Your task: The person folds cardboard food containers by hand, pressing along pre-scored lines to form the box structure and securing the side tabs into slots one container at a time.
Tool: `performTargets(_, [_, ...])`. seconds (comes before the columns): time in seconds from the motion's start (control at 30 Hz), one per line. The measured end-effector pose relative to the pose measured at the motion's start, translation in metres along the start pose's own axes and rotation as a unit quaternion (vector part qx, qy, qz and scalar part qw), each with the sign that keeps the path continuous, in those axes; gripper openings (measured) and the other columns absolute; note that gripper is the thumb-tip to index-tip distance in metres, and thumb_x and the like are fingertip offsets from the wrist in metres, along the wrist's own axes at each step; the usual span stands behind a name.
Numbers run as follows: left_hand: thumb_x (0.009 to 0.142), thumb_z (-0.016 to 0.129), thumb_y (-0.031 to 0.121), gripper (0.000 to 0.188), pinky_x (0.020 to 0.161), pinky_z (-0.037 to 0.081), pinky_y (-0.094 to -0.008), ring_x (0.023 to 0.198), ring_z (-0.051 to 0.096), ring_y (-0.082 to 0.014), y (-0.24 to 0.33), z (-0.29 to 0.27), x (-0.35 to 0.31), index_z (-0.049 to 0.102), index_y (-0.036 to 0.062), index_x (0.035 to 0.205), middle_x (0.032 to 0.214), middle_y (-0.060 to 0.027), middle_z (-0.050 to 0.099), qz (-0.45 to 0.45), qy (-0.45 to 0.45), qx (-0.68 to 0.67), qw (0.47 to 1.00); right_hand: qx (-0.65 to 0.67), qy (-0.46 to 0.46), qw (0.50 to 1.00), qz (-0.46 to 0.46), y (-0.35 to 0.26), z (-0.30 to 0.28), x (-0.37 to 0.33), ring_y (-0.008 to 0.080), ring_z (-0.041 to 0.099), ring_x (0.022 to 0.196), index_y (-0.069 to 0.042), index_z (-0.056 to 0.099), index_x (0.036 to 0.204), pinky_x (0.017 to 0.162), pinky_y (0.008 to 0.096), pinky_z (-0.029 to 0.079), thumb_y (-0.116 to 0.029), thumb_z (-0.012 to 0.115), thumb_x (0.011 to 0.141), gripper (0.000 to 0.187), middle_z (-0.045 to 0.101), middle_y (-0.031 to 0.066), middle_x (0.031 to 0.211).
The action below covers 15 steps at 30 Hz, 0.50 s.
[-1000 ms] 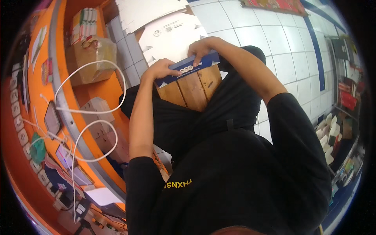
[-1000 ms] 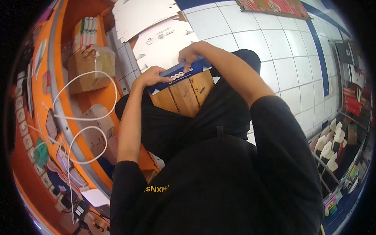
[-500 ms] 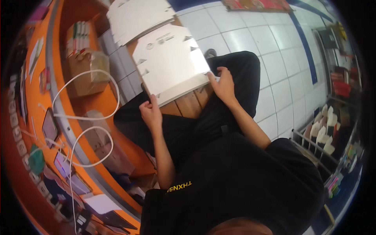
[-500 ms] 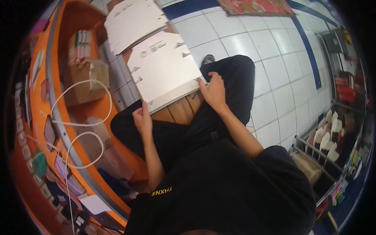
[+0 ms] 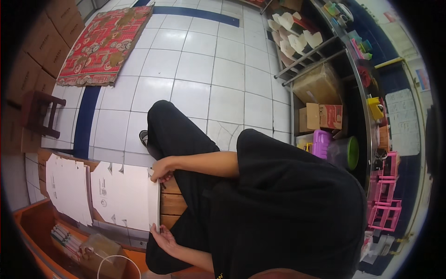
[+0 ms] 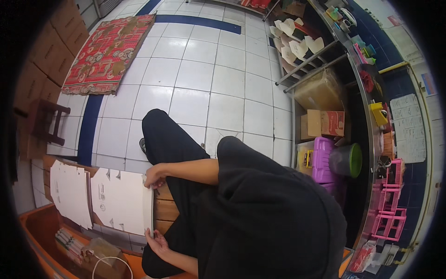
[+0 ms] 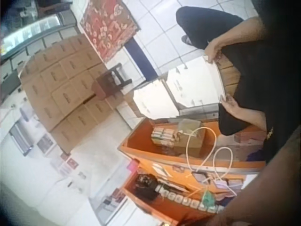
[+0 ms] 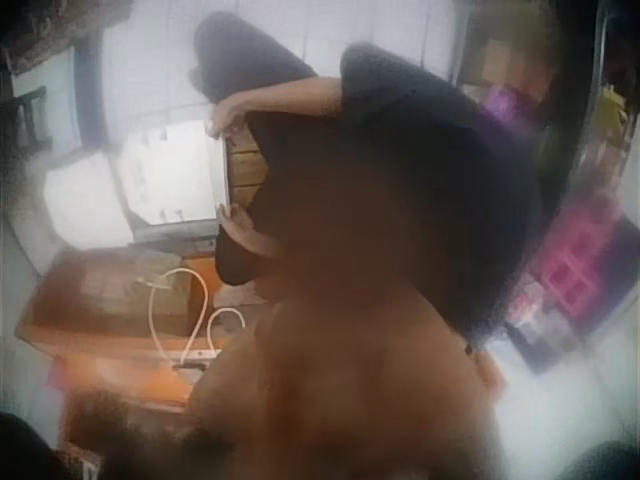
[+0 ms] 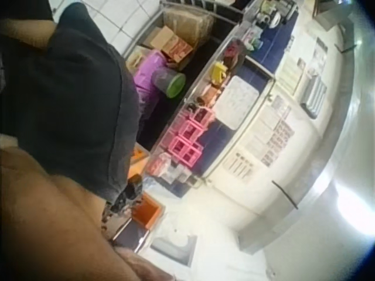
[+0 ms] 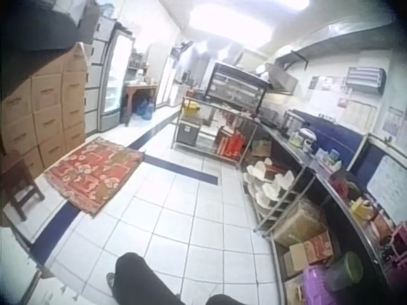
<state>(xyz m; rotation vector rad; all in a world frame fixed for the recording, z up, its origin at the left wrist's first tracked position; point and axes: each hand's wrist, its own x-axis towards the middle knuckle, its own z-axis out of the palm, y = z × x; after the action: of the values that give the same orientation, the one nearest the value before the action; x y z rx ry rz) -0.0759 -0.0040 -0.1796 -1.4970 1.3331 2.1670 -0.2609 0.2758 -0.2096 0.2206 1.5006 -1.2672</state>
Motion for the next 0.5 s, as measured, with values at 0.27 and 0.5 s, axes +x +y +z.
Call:
performTargets(0.27, [0.094, 0.067, 0.026, 0.036, 0.054, 0.05, -0.0299, 0.065, 0.057, -0.0146, 0.013, 0.001, 0.005, 0.06, -0.0019, 0.114, 0.078, -0.0051, 0.057, 0.017, -0.007, 0.132, 0.991, -0.304, 0.197, 0.911, -0.195, 0.034, 0.012, 0.021, 0.0423, 0.073, 0.09, 0.005, 0.075, 0.096, 0.077, 0.0537, 0.057, -0.035, 0.064, 0.084, 0.043, 0.073, 0.0281, 0.094])
performTargets(0.5, [0.098, 0.07, 0.027, 0.058, 0.051, 0.048, -0.0309, 0.058, 0.06, -0.0164, 0.011, -0.015, 0.02, 0.051, -0.0065, 0.141, 0.074, -0.0101, 0.064, 0.043, -0.014, 0.315, 0.948, -0.377, 0.279, 0.87, -0.15, -0.023, 0.049, -0.033, 0.0401, 0.075, 0.087, 0.001, 0.075, 0.097, 0.075, 0.0534, 0.058, -0.026, 0.063, 0.088, 0.03, 0.075, 0.0226, 0.091])
